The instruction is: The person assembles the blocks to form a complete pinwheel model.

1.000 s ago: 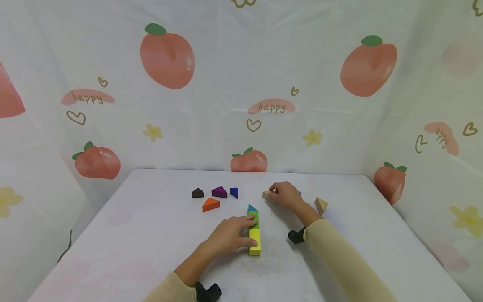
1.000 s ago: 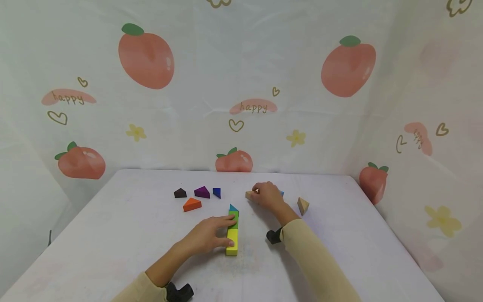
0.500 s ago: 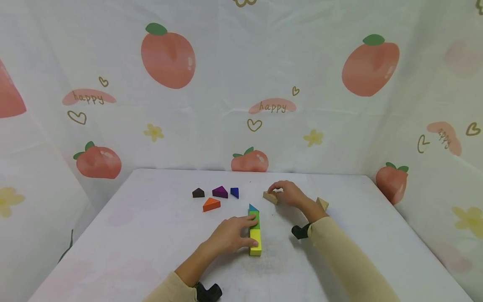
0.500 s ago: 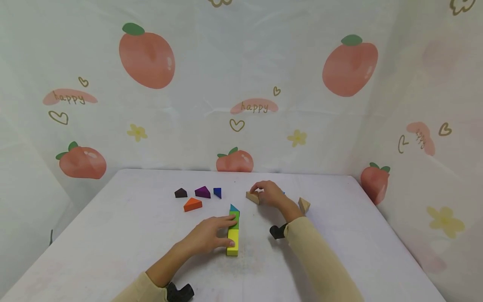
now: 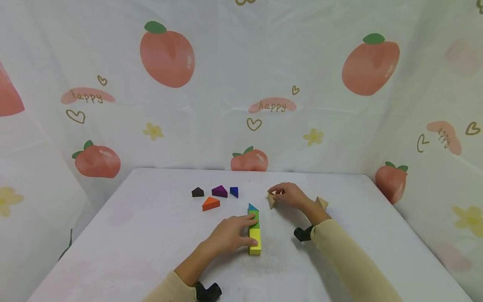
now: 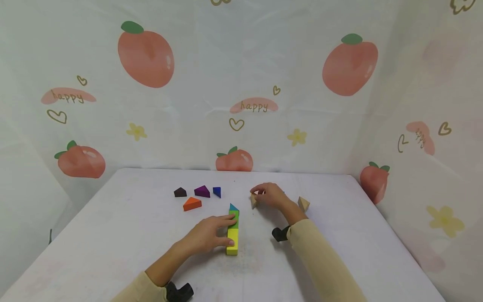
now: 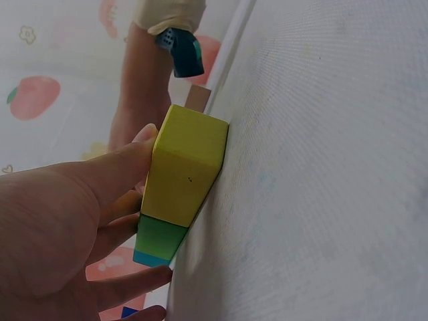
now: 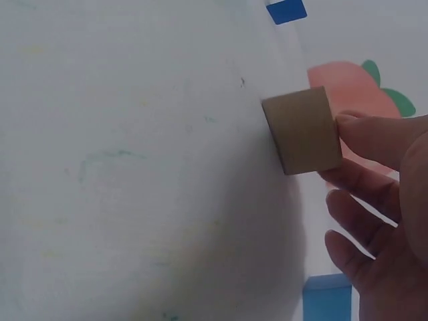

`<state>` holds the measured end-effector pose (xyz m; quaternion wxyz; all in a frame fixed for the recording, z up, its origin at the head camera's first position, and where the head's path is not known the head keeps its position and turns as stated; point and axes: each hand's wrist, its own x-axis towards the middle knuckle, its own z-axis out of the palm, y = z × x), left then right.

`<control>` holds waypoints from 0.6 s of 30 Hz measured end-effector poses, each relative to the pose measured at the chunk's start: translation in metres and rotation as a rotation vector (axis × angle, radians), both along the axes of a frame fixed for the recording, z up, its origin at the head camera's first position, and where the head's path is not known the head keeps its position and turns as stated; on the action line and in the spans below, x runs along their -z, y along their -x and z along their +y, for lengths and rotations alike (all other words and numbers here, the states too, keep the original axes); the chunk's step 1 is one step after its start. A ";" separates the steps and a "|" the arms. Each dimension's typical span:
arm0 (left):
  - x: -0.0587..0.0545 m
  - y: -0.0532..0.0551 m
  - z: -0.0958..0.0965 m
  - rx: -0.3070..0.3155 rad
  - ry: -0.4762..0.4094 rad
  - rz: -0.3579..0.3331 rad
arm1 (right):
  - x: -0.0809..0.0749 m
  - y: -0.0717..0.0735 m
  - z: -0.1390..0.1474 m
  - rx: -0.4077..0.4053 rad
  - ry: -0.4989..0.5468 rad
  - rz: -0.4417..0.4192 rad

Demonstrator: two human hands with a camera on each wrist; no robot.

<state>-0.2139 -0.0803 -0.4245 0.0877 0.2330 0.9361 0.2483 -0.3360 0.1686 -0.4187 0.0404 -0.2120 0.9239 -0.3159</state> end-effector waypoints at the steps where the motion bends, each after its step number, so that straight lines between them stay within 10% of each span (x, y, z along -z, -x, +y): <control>1: 0.000 0.000 0.000 0.000 0.002 0.000 | 0.000 0.000 0.000 0.006 0.003 -0.014; 18: 0.000 0.000 0.000 0.003 -0.003 0.009 | 0.009 -0.009 -0.009 0.161 0.061 -0.124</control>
